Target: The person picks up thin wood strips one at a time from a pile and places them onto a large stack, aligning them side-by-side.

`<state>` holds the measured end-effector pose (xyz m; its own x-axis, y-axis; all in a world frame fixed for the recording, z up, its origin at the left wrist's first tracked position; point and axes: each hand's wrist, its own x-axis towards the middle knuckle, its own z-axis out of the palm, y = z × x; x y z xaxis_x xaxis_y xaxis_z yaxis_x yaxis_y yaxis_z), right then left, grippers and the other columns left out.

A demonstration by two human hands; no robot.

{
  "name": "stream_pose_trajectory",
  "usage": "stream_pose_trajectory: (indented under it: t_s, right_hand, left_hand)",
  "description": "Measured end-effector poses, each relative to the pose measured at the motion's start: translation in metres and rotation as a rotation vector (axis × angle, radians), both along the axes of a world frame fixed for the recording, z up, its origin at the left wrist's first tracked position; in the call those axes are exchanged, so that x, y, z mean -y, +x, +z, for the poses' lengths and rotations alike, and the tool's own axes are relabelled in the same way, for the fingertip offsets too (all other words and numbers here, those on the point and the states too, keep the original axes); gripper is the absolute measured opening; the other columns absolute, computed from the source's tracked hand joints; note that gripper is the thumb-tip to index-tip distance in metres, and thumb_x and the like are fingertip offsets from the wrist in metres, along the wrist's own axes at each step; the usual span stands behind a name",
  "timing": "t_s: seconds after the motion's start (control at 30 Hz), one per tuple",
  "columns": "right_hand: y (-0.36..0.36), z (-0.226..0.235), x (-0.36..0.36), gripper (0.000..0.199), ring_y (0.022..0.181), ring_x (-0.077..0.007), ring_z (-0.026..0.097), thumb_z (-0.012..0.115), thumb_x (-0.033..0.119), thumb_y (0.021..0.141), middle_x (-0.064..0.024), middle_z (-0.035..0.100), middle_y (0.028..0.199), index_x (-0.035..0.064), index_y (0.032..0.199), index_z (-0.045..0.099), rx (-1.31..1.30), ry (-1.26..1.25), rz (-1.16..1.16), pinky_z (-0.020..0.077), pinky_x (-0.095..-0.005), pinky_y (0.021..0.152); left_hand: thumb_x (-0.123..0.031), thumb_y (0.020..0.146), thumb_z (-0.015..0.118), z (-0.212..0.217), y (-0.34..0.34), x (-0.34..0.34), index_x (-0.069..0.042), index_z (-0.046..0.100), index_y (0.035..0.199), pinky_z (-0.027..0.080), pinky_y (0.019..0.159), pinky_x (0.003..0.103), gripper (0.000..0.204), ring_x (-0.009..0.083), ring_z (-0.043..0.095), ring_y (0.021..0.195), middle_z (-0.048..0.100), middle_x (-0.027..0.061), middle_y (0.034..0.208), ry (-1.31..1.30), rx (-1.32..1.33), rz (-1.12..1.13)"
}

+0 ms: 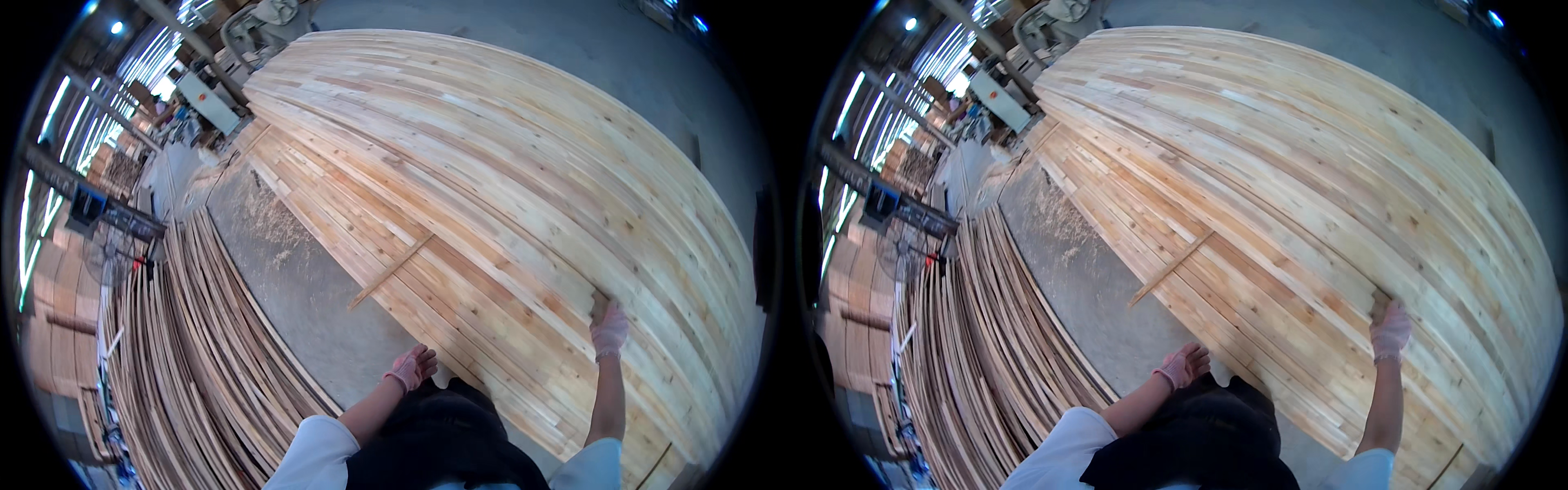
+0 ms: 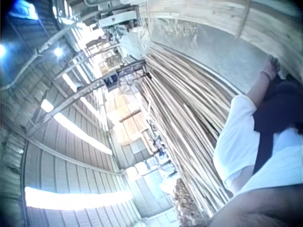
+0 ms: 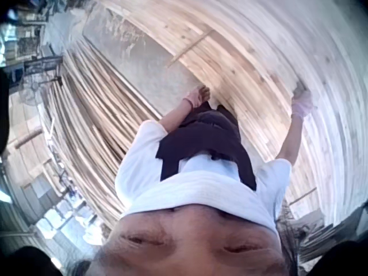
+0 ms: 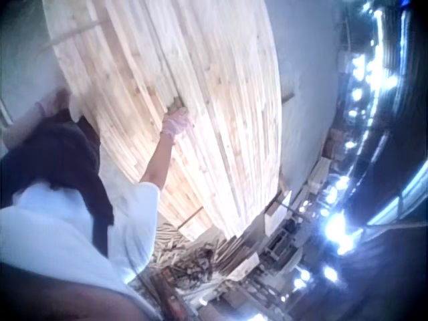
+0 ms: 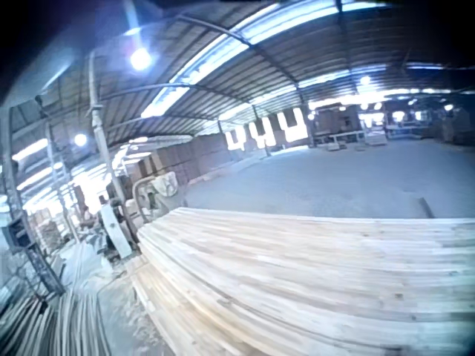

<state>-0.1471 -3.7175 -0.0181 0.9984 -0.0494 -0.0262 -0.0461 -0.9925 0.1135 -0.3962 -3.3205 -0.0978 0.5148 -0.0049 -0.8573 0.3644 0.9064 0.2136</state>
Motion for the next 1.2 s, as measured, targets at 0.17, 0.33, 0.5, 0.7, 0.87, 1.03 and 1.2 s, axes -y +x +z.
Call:
stream_pose_trajectory:
  t_s: [0.17, 0.33, 0.5, 0.7, 0.87, 1.03, 1.2]
  right_hand:
    - [-0.077, -0.02, -0.013, 0.025, 0.078, -0.0332, 0.063, 0.068, 0.027, 0.07, -0.0128, 0.064, 0.081, 0.0112, 0.087, 0.058, -0.309, 0.207, 0.222, 0.0507, -0.0442, 0.068]
    - [-0.222, -0.033, -0.047, 0.047, 0.085, -0.0294, 0.065, 0.078, 0.038, 0.062, -0.0092, 0.066, 0.087, 0.0145, 0.098, 0.059, -0.655, 0.676, 0.28, 0.0513, -0.04, 0.076]
    - [-0.331, -0.012, -0.066, 0.051, 0.087, -0.0267, 0.065, 0.079, 0.04, 0.063, -0.008, 0.067, 0.09, 0.015, 0.103, 0.061, -0.685, 0.824, 0.064, 0.0504, -0.0371, 0.077]
    - [-0.438, 0.001, -0.013, 0.047, 0.089, -0.0283, 0.065, 0.076, 0.041, 0.067, -0.009, 0.068, 0.09, 0.0154, 0.103, 0.062, -0.658, 0.416, -0.153, 0.0498, -0.0386, 0.077]
    - [-0.507, 0.001, -0.024, 0.046, 0.089, -0.0287, 0.065, 0.074, 0.042, 0.068, -0.0094, 0.068, 0.091, 0.0151, 0.104, 0.062, -0.654, 0.218, -0.274, 0.0498, -0.0398, 0.077]
    - [-0.548, -0.003, -0.054, 0.046, 0.09, -0.0292, 0.065, 0.073, 0.043, 0.069, -0.0098, 0.068, 0.092, 0.0147, 0.105, 0.062, -0.652, 0.13, -0.284, 0.0498, -0.041, 0.078]
    - [-0.574, -0.011, -0.06, 0.046, 0.09, -0.0296, 0.065, 0.071, 0.044, 0.07, -0.0102, 0.068, 0.093, 0.0144, 0.105, 0.063, -0.651, 0.068, -0.246, 0.0499, -0.0422, 0.078]
  left_hand:
    - [-0.027, 0.093, 0.054, -0.003, 0.001, -0.01, -0.011, 0.054, 0.086, 0.05, 0.067, 0.037, 0.017, 0.0207, 0.057, 0.07, 0.058, 0.0035, 0.078, -0.186, 0.287, -0.044]
    - [-0.034, 0.092, 0.056, 0.035, 0.015, -0.007, -0.009, 0.058, 0.098, 0.051, 0.077, 0.043, 0.026, 0.0261, 0.062, 0.082, 0.065, 0.0082, 0.088, -0.092, 0.146, -0.025]
    - [-0.033, 0.09, 0.059, 0.011, -0.009, -0.029, -0.008, 0.059, 0.099, 0.053, 0.07, 0.047, 0.027, 0.0293, 0.062, 0.075, 0.063, 0.0097, 0.082, -0.019, 0.01, 0.077]
    - [-0.035, 0.09, 0.058, 0.004, -0.045, -0.093, -0.007, 0.059, 0.098, 0.053, 0.069, 0.048, 0.028, 0.0307, 0.061, 0.074, 0.063, 0.0104, 0.083, -0.183, 0.153, 0.075]
    - [-0.032, 0.086, 0.064, 0.018, -0.094, -0.15, -0.008, 0.059, 0.093, 0.05, 0.076, 0.048, 0.026, 0.0293, 0.059, 0.075, 0.062, 0.0096, 0.08, -0.284, 0.292, 0.05]
    - [-0.025, 0.082, 0.069, 0.039, -0.145, -0.191, -0.008, 0.059, 0.091, 0.05, 0.079, 0.045, 0.022, 0.0275, 0.058, 0.076, 0.061, 0.0096, 0.08, -0.459, 0.417, 0.043]
    - [-0.021, 0.084, 0.066, 0.05, -0.184, -0.21, -0.007, 0.059, 0.091, 0.049, 0.082, 0.045, 0.016, 0.0274, 0.058, 0.079, 0.061, 0.0089, 0.08, -0.345, 0.426, 0.043]
